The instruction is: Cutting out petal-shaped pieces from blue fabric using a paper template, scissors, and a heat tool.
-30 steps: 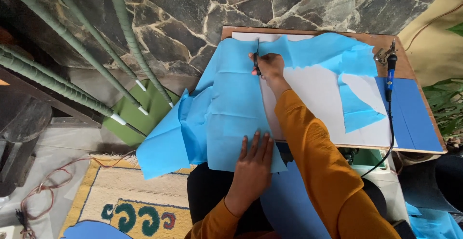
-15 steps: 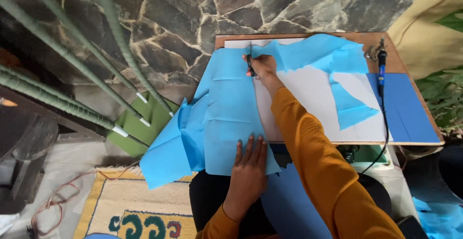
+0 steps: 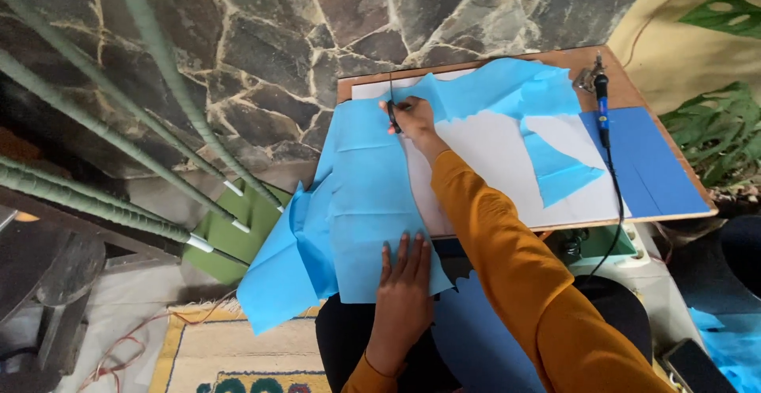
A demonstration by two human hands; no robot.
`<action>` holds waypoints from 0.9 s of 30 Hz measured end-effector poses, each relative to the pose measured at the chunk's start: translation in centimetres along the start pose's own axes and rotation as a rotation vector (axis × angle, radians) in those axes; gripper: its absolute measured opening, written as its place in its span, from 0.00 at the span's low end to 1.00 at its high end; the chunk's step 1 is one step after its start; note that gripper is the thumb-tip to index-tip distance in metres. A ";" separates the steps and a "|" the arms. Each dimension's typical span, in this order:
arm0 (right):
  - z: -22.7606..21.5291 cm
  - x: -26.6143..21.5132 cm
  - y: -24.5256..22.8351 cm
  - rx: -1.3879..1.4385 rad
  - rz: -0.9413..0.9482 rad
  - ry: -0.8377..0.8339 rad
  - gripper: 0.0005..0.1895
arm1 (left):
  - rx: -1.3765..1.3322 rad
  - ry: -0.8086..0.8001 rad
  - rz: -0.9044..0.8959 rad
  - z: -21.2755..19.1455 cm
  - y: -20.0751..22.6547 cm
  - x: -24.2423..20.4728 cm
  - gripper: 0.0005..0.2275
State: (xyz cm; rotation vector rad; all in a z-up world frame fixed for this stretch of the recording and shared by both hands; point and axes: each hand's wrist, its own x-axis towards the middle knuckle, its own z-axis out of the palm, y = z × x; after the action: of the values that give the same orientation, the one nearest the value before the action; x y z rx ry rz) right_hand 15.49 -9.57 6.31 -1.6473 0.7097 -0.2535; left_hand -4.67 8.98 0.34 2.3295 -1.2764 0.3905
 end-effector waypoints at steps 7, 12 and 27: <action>-7.4 -6.8 1.3 0.142 -0.545 -0.505 0.16 | 0.007 -0.018 -0.005 -0.4 -0.5 0.6 0.29; -26.3 -6.9 7.0 -0.535 -0.599 0.425 0.14 | 0.035 -0.014 0.013 -0.1 -1.3 1.2 0.31; -31.1 -6.5 8.1 -1.538 0.156 0.288 0.17 | 0.117 0.018 -0.016 0.2 -2.2 1.8 0.27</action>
State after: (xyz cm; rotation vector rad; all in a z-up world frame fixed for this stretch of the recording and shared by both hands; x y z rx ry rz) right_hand -8.80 -31.59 6.74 -2.9946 1.4159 0.2873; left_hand -1.85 8.62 0.41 2.4250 -1.2565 0.4922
